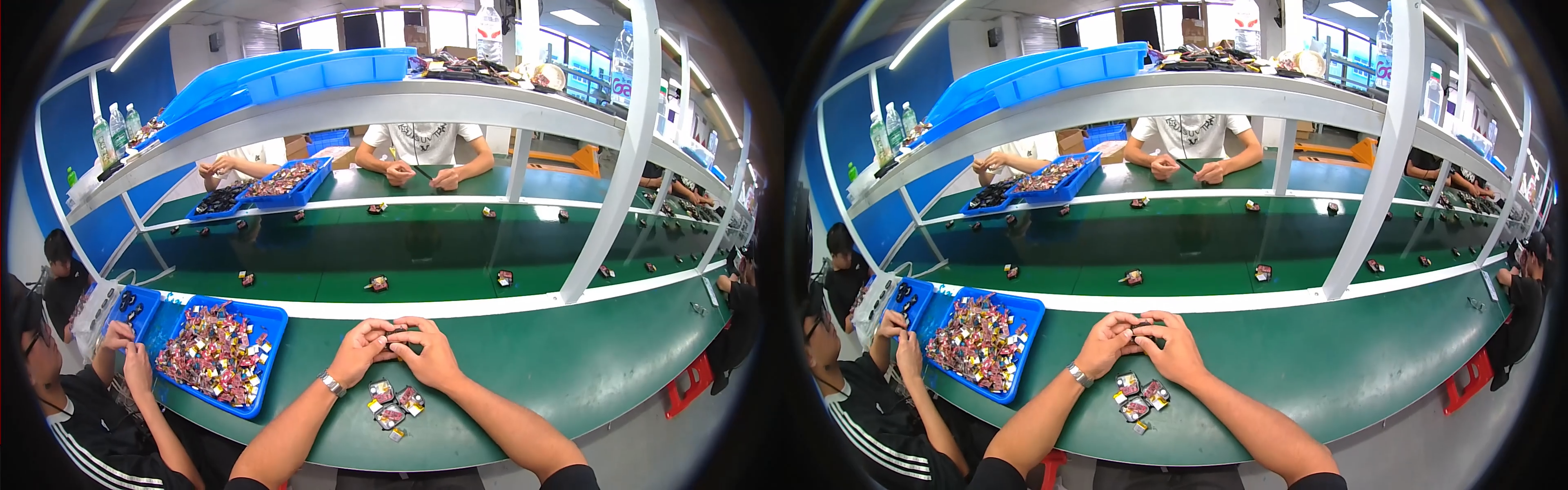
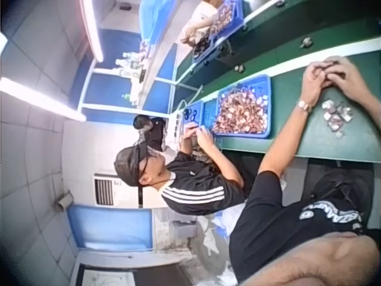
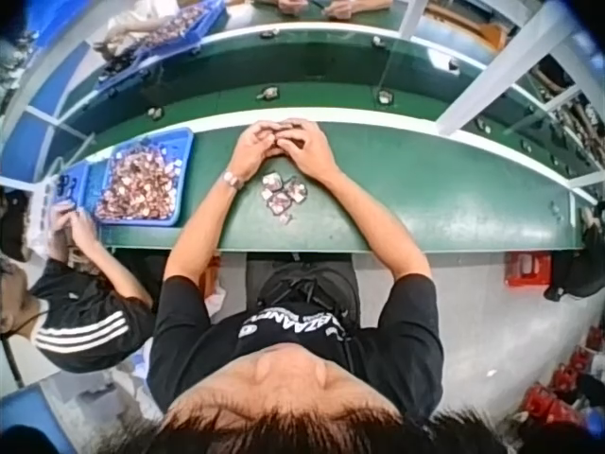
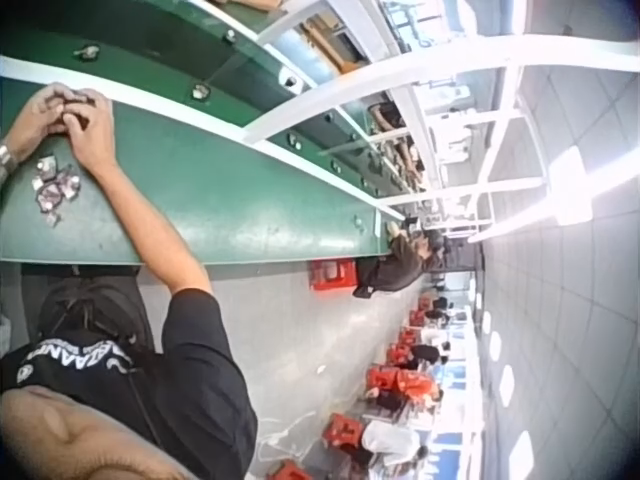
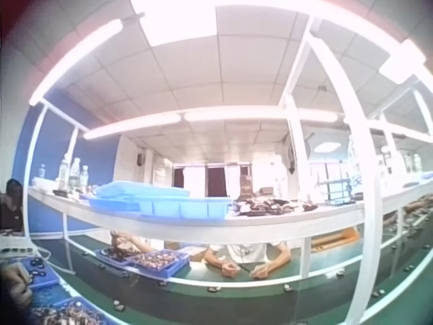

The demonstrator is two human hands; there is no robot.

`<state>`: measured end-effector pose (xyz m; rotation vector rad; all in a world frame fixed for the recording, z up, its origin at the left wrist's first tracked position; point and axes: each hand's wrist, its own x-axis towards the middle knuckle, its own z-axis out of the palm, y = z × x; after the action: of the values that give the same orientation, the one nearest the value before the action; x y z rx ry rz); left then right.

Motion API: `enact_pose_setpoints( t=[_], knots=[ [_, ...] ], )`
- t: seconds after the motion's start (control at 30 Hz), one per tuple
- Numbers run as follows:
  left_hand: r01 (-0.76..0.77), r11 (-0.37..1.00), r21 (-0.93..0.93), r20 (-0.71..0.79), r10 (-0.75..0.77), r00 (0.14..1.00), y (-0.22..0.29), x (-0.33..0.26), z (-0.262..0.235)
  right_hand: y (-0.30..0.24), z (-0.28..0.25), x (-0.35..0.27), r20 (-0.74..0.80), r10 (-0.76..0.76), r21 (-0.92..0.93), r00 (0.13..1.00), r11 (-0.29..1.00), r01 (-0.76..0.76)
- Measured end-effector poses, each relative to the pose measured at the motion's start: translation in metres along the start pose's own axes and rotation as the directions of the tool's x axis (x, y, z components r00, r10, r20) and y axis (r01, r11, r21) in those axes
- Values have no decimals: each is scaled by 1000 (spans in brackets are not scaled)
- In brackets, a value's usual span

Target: The recorder is assembling small plastic and metal parts at a factory workstation.

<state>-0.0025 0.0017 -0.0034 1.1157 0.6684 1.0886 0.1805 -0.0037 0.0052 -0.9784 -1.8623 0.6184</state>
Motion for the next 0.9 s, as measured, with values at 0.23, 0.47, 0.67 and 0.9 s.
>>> enact_pose_setpoints(
  t=[0.23, 0.47, 0.67, 0.9],
  knots=[
    [-36, 998, -52, -25, 35, 999, 0, -1, -4, -13, -3, 1, -17, -149, -30, 989, 989, 148],
    [-28, 996, -81, -2, 28, 1000, 0, -2, 0, -6, -5, -1, -30, -130, -13, 991, 992, 129],
    [-7, 998, 57, -71, 12, 997, -3, 0, 2, -5, 0, -2, -34, -138, -23, 990, 990, 137],
    [-8, 1000, -21, -63, 6, 998, 2, -1, 9, -3, -1, 3, -90, -151, -82, 984, 986, 144]
  ],
)
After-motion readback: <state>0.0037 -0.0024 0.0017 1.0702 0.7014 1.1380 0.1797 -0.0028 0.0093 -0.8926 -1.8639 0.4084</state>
